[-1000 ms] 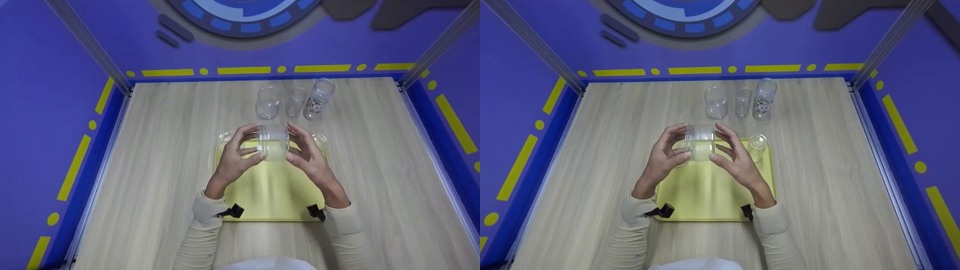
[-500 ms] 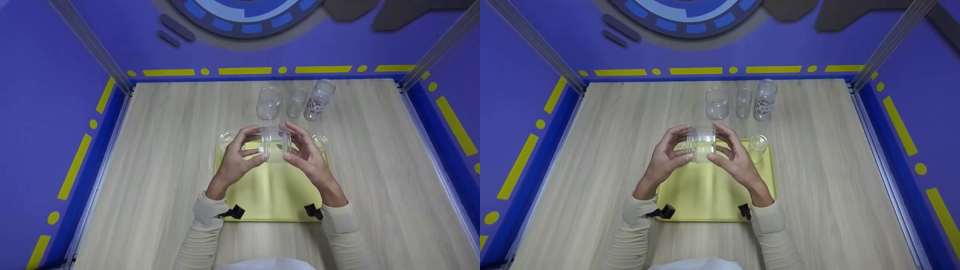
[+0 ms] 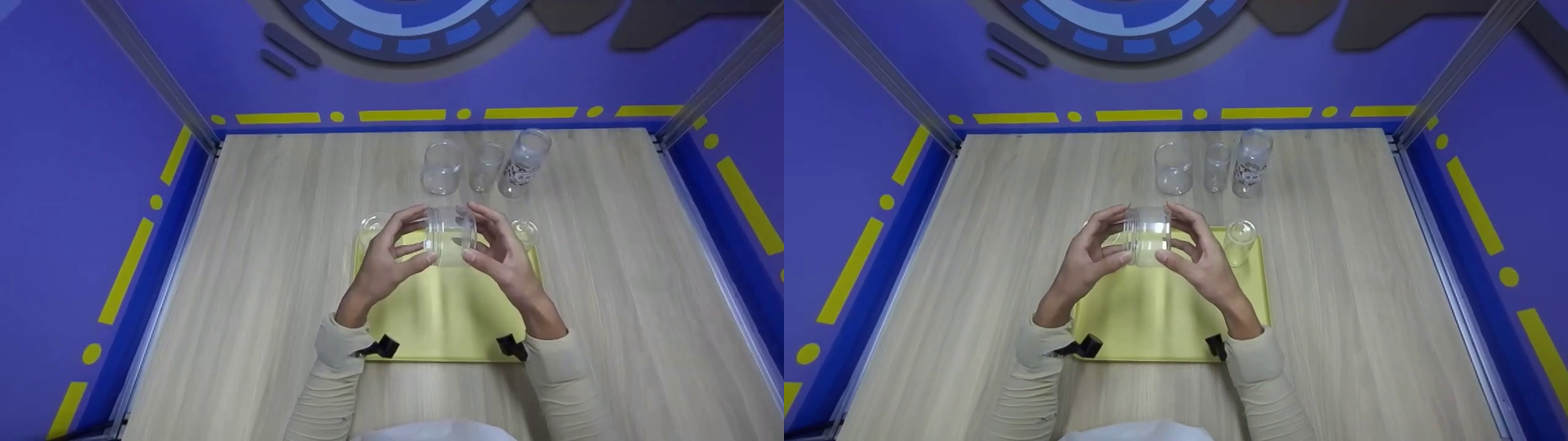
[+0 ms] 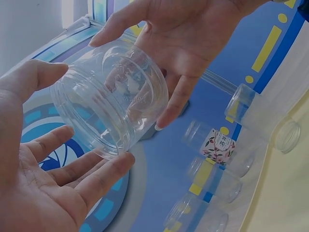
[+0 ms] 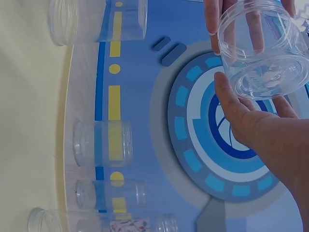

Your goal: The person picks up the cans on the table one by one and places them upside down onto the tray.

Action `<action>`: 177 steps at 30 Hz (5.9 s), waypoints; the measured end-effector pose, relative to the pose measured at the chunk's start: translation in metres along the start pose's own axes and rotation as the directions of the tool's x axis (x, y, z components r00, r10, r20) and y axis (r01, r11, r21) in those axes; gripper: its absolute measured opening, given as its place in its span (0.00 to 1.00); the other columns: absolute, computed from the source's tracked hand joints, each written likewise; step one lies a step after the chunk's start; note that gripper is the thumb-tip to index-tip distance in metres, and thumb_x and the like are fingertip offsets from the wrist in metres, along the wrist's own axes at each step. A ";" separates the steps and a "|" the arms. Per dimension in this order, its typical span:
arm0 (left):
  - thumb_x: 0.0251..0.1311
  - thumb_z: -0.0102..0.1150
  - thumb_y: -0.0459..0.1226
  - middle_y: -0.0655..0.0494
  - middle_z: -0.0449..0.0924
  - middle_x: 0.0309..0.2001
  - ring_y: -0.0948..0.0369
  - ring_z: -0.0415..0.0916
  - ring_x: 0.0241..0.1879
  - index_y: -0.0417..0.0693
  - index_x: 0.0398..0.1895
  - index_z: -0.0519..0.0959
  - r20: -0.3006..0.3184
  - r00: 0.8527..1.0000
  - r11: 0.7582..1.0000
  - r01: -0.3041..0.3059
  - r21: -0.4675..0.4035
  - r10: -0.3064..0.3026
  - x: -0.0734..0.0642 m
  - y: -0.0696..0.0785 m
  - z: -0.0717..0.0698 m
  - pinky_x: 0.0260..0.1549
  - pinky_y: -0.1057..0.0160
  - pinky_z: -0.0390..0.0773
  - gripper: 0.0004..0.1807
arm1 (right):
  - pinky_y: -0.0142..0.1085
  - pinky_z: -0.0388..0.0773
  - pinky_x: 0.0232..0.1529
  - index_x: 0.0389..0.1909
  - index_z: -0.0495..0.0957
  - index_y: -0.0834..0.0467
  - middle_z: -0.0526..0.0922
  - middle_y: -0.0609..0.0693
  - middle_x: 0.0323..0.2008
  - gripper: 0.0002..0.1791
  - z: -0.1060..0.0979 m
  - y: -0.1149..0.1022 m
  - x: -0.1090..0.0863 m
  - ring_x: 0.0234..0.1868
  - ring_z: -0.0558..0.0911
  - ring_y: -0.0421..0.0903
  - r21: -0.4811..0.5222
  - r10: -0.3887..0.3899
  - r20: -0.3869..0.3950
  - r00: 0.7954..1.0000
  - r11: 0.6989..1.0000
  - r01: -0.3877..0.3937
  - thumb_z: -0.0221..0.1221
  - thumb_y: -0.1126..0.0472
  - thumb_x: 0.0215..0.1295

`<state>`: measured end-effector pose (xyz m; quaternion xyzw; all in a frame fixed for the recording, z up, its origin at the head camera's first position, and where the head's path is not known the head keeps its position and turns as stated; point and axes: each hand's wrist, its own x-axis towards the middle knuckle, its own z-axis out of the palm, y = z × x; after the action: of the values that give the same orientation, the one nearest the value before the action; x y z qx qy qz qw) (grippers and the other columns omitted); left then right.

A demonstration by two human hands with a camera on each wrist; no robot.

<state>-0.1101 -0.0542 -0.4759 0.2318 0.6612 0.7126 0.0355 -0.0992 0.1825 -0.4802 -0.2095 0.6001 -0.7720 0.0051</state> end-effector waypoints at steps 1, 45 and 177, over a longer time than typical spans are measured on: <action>0.65 0.72 0.42 0.41 0.67 0.74 0.46 0.68 0.72 0.40 0.78 0.65 -0.003 1.000 1.000 -0.003 0.002 0.003 0.000 0.000 -0.001 0.62 0.41 0.78 0.42 | 0.49 0.73 0.70 0.78 0.61 0.65 0.64 0.67 0.73 0.40 -0.001 0.000 0.000 0.72 0.68 0.61 -0.002 -0.001 -0.003 1.000 1.000 0.001 0.60 0.78 0.64; 0.72 0.60 0.45 0.39 0.74 0.69 0.43 0.70 0.69 0.39 0.71 0.75 -0.538 0.831 0.785 0.427 0.449 -0.144 -0.037 -0.073 -0.080 0.68 0.43 0.69 0.29 | 0.39 0.72 0.67 0.76 0.63 0.70 0.67 0.60 0.74 0.42 -0.018 -0.012 -0.013 0.72 0.67 0.56 -0.314 -0.040 -0.011 0.999 0.949 0.034 0.67 0.81 0.60; 0.70 0.59 0.42 0.39 0.65 0.75 0.38 0.62 0.72 0.46 0.70 0.76 -0.357 0.874 0.288 0.453 0.844 -0.330 -0.054 -0.097 -0.083 0.59 0.29 0.69 0.26 | 0.63 0.78 0.37 0.60 0.75 0.65 0.72 0.72 0.47 0.43 -0.053 0.002 -0.060 0.48 0.75 0.72 -0.950 0.428 -0.163 0.889 0.176 -0.258 0.84 0.59 0.42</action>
<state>-0.1181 -0.1389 -0.5860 0.0029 0.9758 0.2151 0.0392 -0.0621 0.2463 -0.5111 -0.0826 0.9691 -0.2127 0.0937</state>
